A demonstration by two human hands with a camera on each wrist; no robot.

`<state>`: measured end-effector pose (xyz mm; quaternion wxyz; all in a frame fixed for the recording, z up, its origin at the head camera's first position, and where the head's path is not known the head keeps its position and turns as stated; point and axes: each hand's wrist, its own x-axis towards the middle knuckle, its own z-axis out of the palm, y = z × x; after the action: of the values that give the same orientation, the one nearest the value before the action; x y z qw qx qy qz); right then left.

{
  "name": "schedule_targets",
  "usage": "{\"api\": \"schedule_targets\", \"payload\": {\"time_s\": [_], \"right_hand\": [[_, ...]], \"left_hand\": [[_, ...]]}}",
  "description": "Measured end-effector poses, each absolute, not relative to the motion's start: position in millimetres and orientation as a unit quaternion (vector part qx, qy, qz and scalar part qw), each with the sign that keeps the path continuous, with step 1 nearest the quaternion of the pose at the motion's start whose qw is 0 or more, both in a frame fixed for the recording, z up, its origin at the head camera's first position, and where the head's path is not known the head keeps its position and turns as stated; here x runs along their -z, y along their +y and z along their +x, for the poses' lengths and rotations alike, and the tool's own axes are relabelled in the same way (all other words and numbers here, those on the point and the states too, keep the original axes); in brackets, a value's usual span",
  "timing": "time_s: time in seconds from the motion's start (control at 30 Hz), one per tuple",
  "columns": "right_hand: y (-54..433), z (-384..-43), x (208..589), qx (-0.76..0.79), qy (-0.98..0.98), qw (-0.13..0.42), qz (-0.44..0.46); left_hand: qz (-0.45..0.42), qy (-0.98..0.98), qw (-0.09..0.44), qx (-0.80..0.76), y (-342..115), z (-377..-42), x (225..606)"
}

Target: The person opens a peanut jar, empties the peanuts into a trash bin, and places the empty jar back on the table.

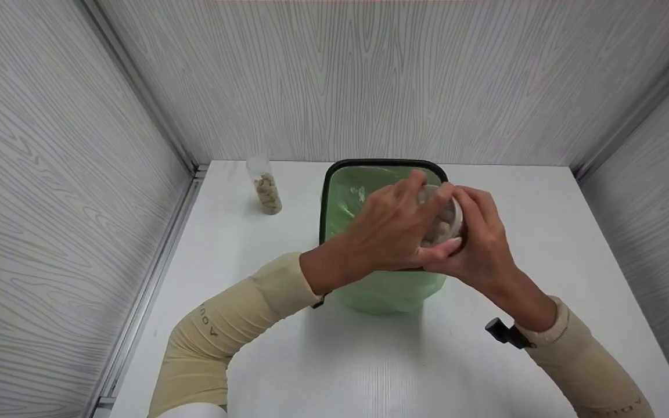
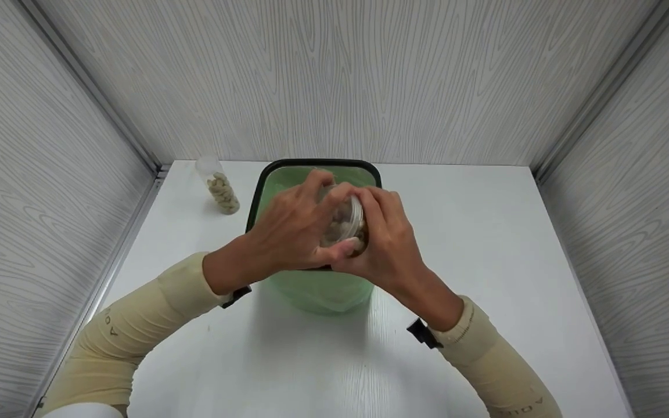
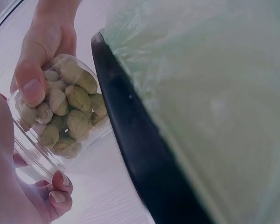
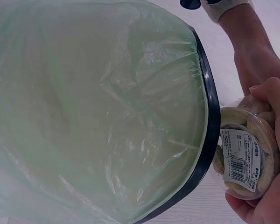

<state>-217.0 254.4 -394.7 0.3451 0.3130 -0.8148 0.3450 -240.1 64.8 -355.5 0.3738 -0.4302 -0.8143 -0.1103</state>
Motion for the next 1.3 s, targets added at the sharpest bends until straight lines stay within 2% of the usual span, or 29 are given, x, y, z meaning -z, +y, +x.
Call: {"api": "schedule_targets", "payload": {"time_s": [0.47, 0.7, 0.87, 1.3], "right_hand": [[258.9, -214.5, 396.4, -0.308, -0.822, 0.348, 0.328], [262.8, -213.0, 396.8, -0.294, -0.827, 0.345, 0.332], [264.3, -212.4, 397.4, -0.296, -0.829, 0.336, 0.337], [266.2, -211.9, 400.1, -0.279, -0.835, 0.339, 0.332]], "left_hand": [[-0.451, -0.816, 0.342, 0.115, 45.3, -237.3, 354.0], [-0.568, -0.759, 0.264, 0.180, 31.2, -245.9, 349.2], [-0.595, -0.747, 0.229, 0.188, 27.7, -246.8, 348.1], [-0.584, -0.756, 0.240, 0.176, 33.7, -246.5, 351.6]]}}
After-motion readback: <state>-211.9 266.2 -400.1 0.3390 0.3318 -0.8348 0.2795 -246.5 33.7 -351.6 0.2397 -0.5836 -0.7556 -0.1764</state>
